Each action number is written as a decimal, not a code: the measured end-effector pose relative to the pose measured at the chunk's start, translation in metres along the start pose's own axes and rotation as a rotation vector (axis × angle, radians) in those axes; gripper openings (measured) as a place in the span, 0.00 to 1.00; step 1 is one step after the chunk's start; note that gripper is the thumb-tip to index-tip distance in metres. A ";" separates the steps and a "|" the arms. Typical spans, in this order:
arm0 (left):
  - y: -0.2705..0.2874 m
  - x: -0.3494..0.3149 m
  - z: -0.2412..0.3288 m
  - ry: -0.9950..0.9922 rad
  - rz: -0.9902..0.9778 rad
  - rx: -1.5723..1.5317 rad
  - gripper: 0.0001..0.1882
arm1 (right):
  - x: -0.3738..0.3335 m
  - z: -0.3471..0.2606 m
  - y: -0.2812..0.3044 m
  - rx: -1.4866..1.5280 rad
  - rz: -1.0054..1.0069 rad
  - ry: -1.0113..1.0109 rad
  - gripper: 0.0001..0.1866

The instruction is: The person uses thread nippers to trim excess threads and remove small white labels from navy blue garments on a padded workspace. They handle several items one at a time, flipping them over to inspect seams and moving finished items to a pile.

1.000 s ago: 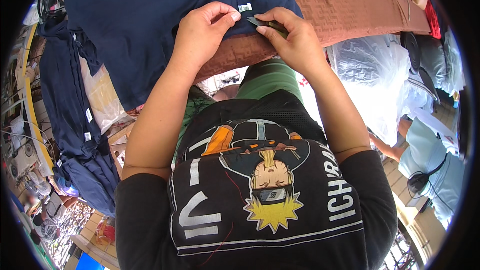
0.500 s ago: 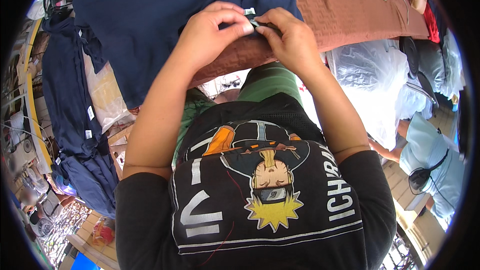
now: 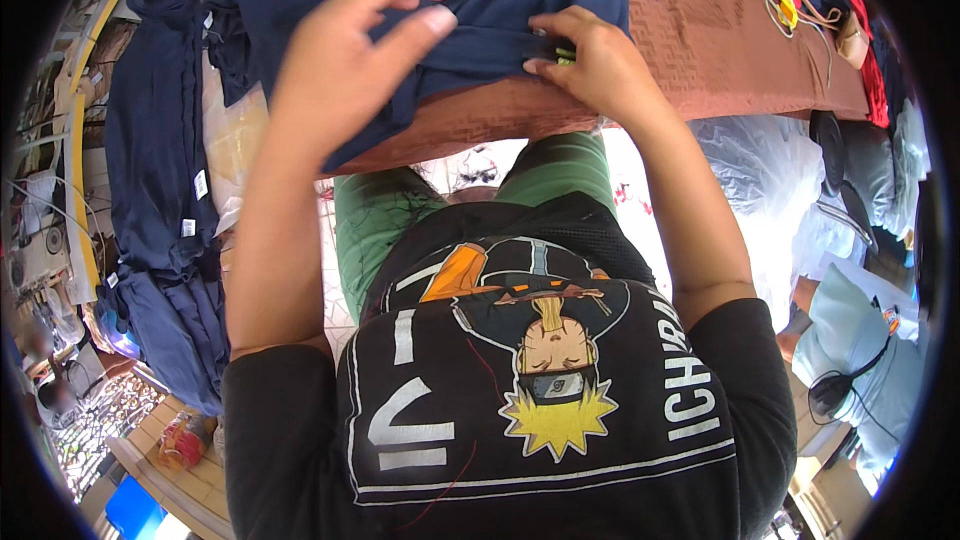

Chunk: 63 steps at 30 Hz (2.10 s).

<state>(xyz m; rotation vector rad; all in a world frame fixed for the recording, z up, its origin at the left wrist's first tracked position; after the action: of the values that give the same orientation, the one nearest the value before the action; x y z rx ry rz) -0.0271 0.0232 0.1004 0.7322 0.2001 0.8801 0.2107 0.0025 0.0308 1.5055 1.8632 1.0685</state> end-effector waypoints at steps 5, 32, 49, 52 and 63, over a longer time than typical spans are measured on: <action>-0.044 -0.004 -0.035 0.143 0.119 0.443 0.37 | 0.005 -0.007 0.057 0.113 0.268 0.051 0.09; -0.049 0.020 -0.004 -0.085 0.425 0.145 0.09 | 0.019 -0.022 0.034 0.031 0.146 0.371 0.14; 0.011 -0.072 -0.031 -0.188 0.751 0.366 0.17 | -0.006 0.004 0.083 0.221 0.776 0.115 0.18; 0.009 -0.088 -0.036 -0.157 0.589 0.424 0.15 | -0.004 -0.005 0.078 0.080 0.594 0.085 0.16; 0.006 -0.070 -0.065 -0.001 0.284 0.103 0.05 | 0.032 -0.053 0.044 -0.062 -0.008 0.148 0.11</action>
<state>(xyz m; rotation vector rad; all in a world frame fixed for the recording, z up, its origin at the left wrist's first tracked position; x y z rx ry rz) -0.1040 0.0048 0.0473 0.8712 0.1427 1.1456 0.1856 0.0228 0.0997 1.4164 1.9140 1.2533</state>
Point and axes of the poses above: each hand's wrist, its own x-axis towards the middle knuckle, its own y-axis out of the back of the hand, z = x × y, the point moved 2 cm from there along x, towards the middle knuckle, and after that the axes turned 11 degrees about -z, right-handed, at the moved point
